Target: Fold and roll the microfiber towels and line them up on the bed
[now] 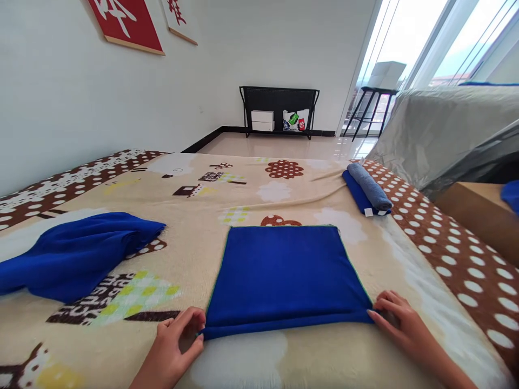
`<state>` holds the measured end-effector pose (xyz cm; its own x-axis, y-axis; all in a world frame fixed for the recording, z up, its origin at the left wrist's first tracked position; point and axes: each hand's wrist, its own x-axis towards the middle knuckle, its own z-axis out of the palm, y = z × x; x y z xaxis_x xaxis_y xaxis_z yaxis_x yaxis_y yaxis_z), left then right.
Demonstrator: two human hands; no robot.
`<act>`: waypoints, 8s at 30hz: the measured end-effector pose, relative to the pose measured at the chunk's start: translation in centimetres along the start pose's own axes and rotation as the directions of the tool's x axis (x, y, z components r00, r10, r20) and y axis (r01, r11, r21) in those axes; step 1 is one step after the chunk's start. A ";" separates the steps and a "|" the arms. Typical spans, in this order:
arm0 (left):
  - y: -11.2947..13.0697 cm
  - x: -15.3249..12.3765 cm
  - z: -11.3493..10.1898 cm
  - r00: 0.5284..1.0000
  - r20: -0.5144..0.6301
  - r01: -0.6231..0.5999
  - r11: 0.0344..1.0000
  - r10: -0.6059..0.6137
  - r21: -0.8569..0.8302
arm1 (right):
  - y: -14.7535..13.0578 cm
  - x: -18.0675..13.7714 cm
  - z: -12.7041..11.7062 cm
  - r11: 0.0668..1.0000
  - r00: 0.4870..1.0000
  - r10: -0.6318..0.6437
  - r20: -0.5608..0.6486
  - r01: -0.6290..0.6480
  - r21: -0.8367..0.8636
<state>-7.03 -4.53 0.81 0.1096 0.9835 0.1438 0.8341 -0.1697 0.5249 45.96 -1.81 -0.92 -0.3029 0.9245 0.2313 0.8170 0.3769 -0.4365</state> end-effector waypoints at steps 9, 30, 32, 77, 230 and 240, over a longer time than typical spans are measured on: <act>4.4 0.5 3.8 0.908 -0.385 0.006 0.915 0.164 0.404 | -3.7 0.8 3.5 0.968 0.908 -0.088 -0.410 -0.020 -0.252; 12.3 1.1 8.7 0.858 -0.163 -0.434 0.857 0.488 0.279 | -12.5 2.0 6.6 0.966 0.944 -0.256 -0.208 0.243 -0.085; 13.7 1.6 9.3 0.833 -0.077 -0.504 0.810 0.547 0.299 | -14.1 2.8 7.4 0.944 0.937 -0.328 -0.122 0.320 -0.080; 3.9 0.3 2.7 0.859 -0.110 -0.424 0.816 0.499 0.394 | -3.8 0.1 3.7 0.933 0.971 -0.189 -0.150 0.130 -0.335; 5.0 7.9 5.2 0.983 -0.117 -0.077 0.896 0.142 0.437 | -5.2 5.9 5.0 0.932 0.963 0.196 -0.183 -0.241 -0.271; 3.1 2.9 0.5 0.848 -0.128 -0.399 0.778 0.515 0.485 | -4.8 2.7 2.6 0.926 0.967 -0.130 -0.220 0.039 -0.376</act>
<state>-3.91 -2.18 2.44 0.4530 0.7381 0.4999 0.8673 -0.4947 -0.0555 39.94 -0.98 -0.46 -0.2915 0.8322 0.4716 0.9289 0.3640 -0.0680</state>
